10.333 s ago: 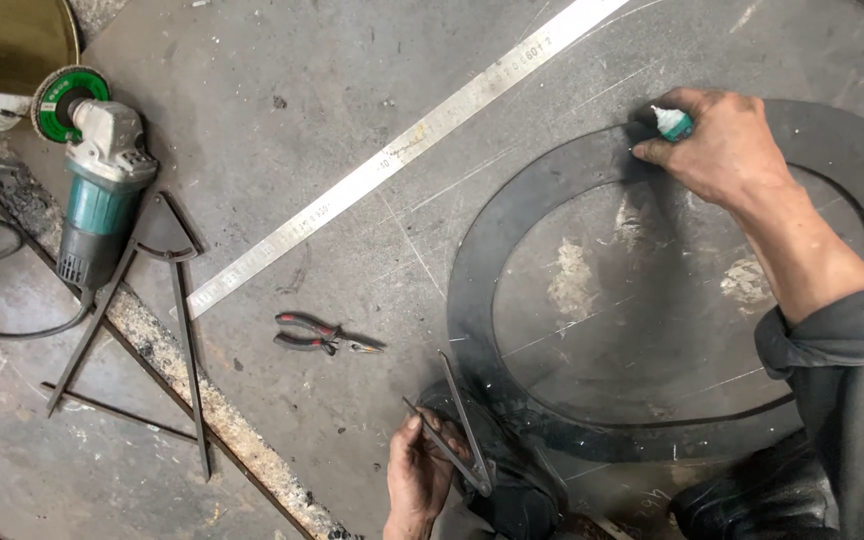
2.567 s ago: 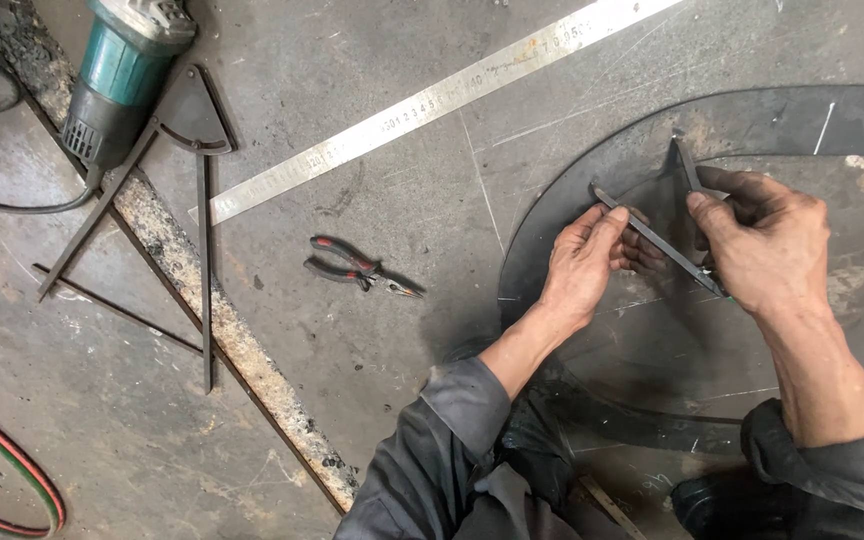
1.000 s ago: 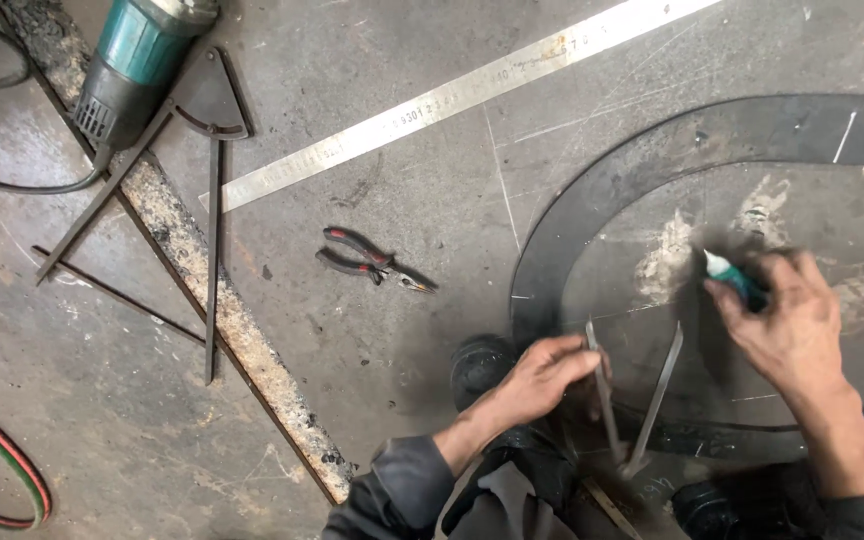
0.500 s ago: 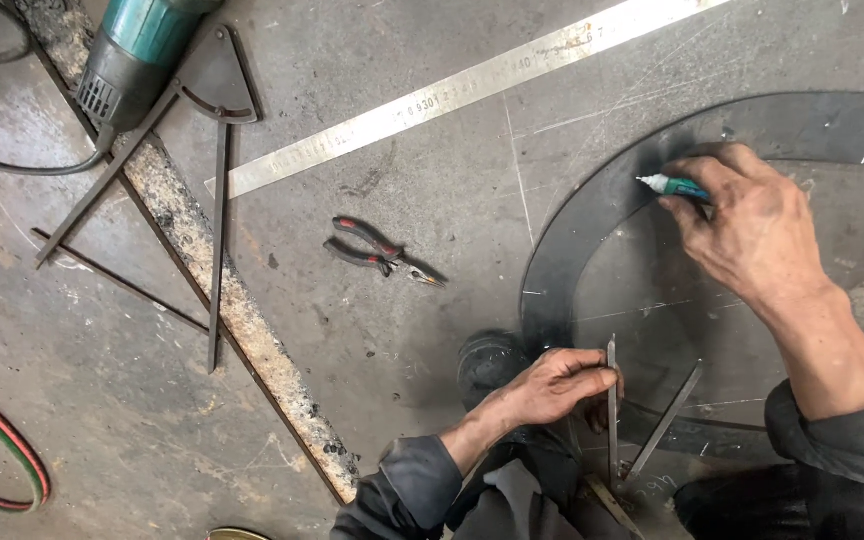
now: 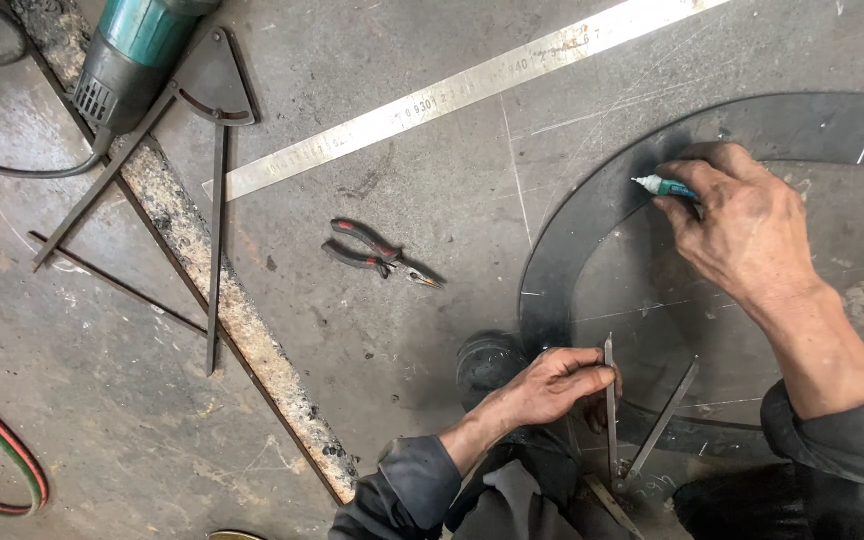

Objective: The recorder uses a compass and a marker to mark specific points on a circular metal piece.

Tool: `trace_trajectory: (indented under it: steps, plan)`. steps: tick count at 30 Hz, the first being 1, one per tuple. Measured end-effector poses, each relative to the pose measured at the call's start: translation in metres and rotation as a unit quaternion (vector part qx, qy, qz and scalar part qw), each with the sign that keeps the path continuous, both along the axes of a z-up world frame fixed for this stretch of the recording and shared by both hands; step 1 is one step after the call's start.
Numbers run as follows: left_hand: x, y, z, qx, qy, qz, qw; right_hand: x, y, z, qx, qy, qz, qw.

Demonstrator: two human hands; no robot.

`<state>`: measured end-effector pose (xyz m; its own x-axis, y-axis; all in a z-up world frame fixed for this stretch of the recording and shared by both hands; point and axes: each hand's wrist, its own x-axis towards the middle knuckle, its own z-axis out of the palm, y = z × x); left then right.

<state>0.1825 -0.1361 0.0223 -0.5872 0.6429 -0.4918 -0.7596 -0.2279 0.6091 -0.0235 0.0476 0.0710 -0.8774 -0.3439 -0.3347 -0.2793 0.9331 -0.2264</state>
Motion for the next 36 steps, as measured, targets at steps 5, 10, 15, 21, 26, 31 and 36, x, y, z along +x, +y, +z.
trace_trajectory:
  steps: [5, 10, 15, 21, 26, 31, 36]
  plan:
    - [0.003, 0.001, -0.003, 0.007, -0.022, -0.005, 1.0, -0.001, -0.002, 0.0, 0.012, -0.007, -0.002, 1.0]
    - [0.0, 0.0, 0.0, 0.007, -0.017, 0.002, 1.0, -0.001, 0.0, -0.003, -0.008, 0.0, 0.002, 1.0]
    - [0.003, 0.002, -0.005, -0.005, -0.021, -0.003, 1.0, -0.002, -0.003, 0.0, 0.009, -0.006, 0.003, 1.0]
    - [0.006, 0.002, -0.006, -0.01, -0.01, 0.003, 1.0, -0.004, -0.007, 0.004, 0.034, 0.002, 0.021, 0.999]
    - [0.006, 0.002, -0.008, -0.011, -0.013, 0.003, 1.0, 0.0, -0.009, 0.003, 0.021, 0.059, 0.058, 0.996]
    - [0.011, 0.005, -0.015, -0.012, -0.03, -0.002, 0.999, 0.0, -0.017, 0.007, 0.015, 0.078, 0.075, 0.994]
    - [0.002, 0.003, -0.004, -0.008, -0.008, 0.011, 1.0, -0.002, -0.027, 0.014, 0.052, 0.092, 0.119, 0.987]
